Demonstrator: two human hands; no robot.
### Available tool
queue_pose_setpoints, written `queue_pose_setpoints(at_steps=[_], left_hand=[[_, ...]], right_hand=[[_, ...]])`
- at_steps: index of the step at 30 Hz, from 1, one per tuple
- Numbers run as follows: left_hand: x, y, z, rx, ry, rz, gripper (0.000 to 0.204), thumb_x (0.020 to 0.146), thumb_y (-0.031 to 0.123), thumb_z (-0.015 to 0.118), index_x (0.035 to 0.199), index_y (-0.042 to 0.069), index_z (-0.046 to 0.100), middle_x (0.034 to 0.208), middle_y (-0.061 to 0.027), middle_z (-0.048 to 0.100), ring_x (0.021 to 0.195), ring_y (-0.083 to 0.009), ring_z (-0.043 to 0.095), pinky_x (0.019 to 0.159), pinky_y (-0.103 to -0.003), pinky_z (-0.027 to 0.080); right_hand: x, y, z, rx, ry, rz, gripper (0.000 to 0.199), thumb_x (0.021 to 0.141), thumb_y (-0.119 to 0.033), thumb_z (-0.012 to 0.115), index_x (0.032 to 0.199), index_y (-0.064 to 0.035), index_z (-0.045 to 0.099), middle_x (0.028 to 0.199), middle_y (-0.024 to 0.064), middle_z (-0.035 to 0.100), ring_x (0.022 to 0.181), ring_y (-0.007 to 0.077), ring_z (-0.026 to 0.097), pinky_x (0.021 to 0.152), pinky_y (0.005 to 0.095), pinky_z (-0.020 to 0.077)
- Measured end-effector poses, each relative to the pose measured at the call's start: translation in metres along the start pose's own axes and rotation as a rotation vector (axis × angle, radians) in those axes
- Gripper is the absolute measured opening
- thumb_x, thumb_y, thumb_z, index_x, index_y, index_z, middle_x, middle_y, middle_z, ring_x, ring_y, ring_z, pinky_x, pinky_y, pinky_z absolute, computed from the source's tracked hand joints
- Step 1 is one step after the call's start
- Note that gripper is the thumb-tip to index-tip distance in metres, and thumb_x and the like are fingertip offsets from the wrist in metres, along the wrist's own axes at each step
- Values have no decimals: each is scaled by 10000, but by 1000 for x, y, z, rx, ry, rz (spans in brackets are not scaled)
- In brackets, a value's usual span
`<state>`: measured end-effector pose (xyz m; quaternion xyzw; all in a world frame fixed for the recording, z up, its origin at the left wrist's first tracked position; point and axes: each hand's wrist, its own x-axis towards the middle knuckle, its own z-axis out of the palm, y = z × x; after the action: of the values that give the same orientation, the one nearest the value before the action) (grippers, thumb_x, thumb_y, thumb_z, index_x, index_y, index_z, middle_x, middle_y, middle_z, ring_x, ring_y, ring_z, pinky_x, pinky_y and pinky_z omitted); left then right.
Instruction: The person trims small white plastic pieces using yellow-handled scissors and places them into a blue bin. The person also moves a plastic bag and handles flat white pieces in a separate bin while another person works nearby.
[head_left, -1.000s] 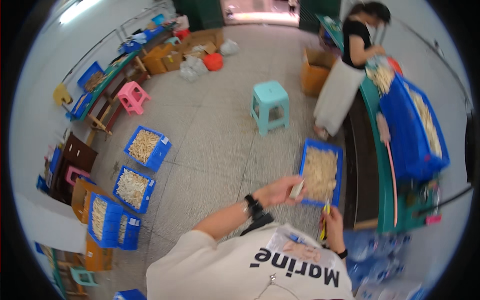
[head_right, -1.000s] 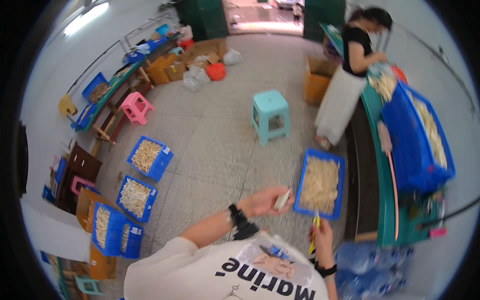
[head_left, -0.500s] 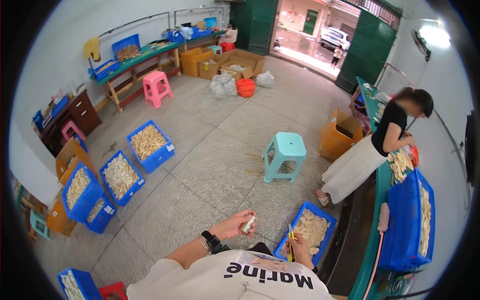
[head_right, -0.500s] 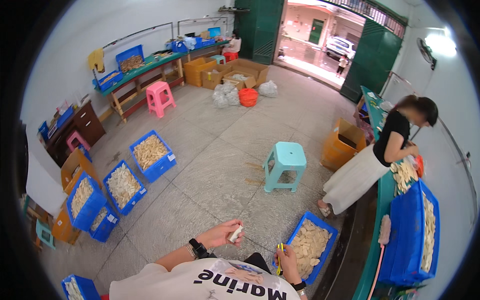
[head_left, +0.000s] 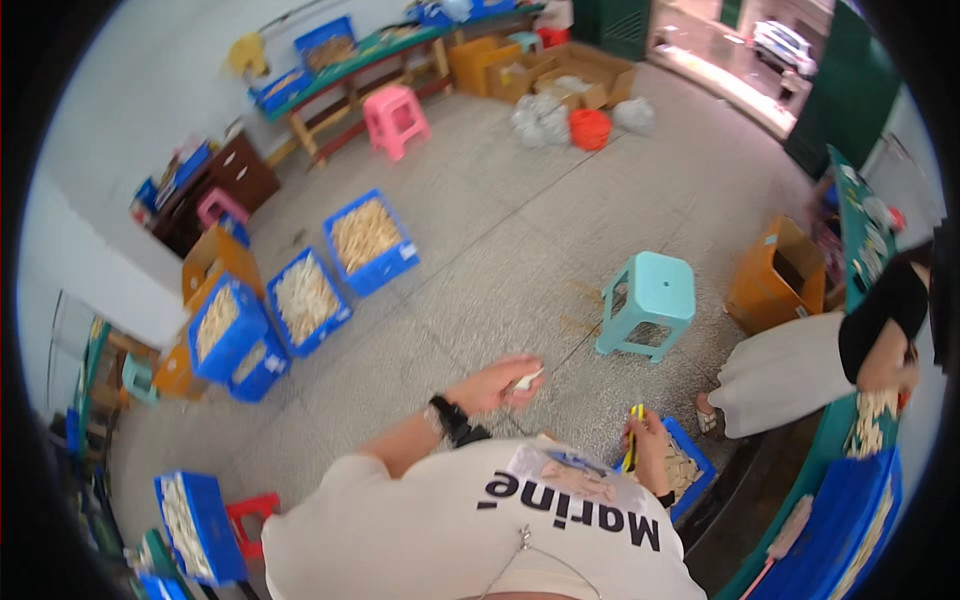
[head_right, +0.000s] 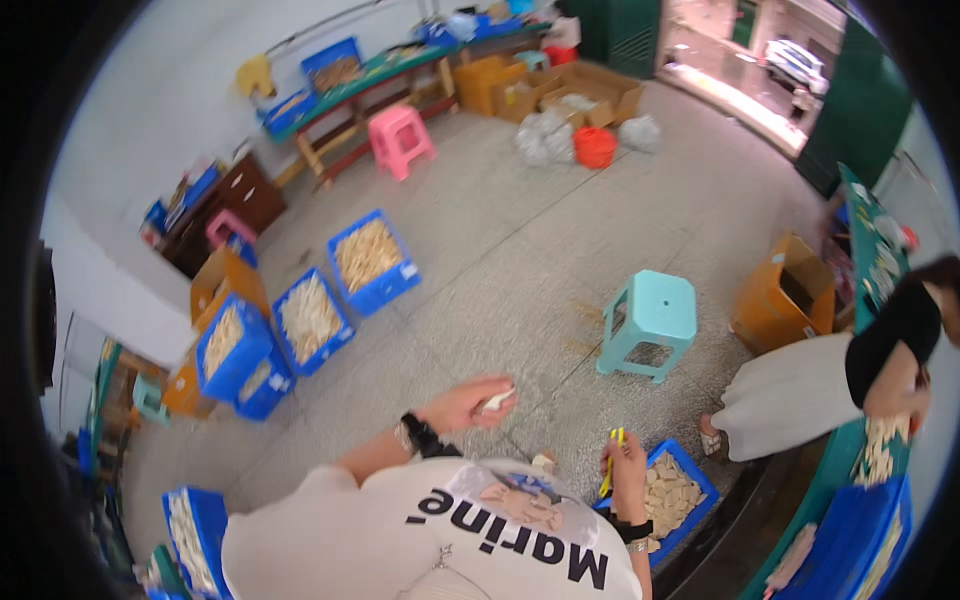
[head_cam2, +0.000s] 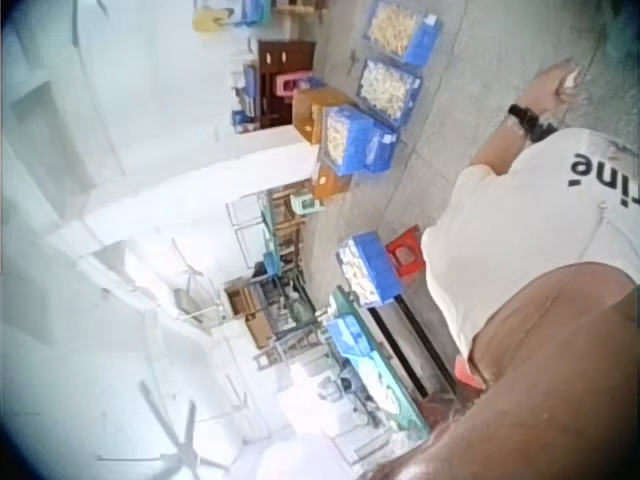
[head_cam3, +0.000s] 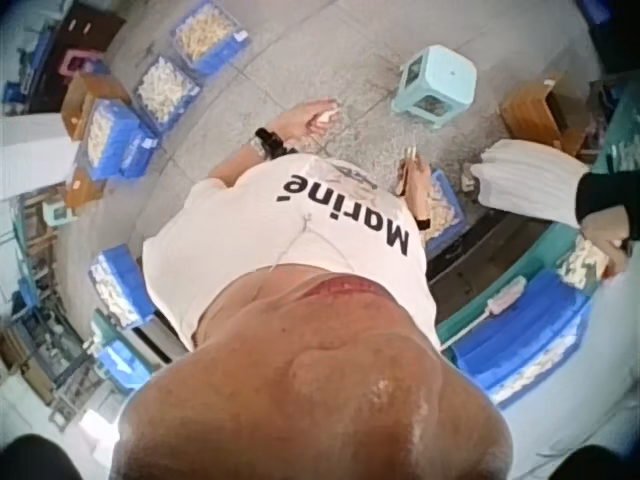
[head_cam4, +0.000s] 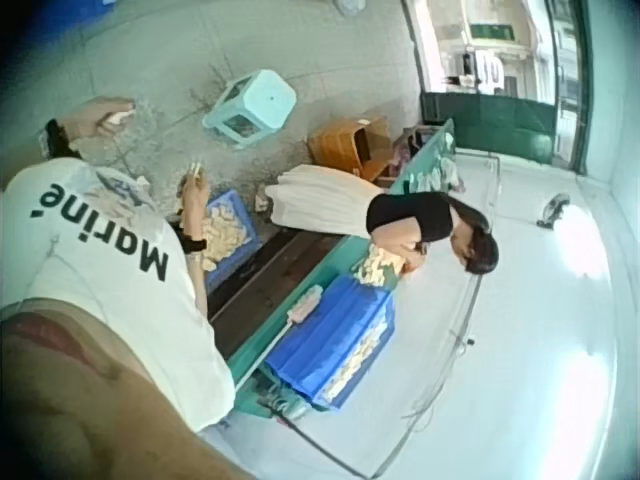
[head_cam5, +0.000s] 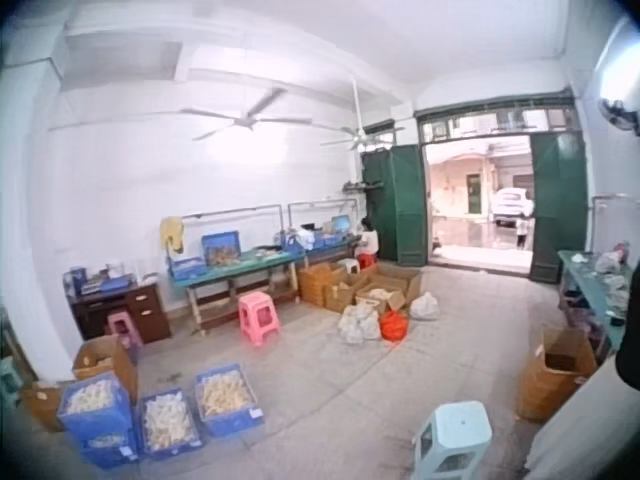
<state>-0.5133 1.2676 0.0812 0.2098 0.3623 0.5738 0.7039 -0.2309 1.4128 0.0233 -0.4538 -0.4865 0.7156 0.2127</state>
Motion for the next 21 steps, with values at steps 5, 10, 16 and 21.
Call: queue_pose_setpoints(at_steps=[5,10,16,21], left_hand=[[37,29,-11,-71,200,67,146,967,228,558,997,96,504,841,0,537,554,-48,409,448,-205,315],[51,42,-42,-165,261,163,131,964,182,560,1030,79,513,870,-20,567,546,-55,437,428,-198,318],[81,72,-122,-439,467,238,113,963,159,550,1020,67,516,867,-41,560,706,-96,531,537,-206,423],[125,116,-218,266,454,408,111,933,123,564,1006,47,530,888,-41,529,771,-120,514,650,-228,425]], right_hand=[[62,-40,-13,43,-113,16,145,964,-128,526,1083,-47,543,712,5,524,546,75,493,473,215,392],[120,-55,9,-49,-221,121,154,966,-150,533,1080,-51,558,719,3,524,552,74,490,485,211,388],[215,-85,59,-141,-290,159,197,963,-161,532,1126,-50,550,728,8,527,564,77,494,488,207,384],[308,-109,109,-156,-226,107,196,924,-99,534,1107,-29,533,734,14,528,575,83,492,490,219,395]])
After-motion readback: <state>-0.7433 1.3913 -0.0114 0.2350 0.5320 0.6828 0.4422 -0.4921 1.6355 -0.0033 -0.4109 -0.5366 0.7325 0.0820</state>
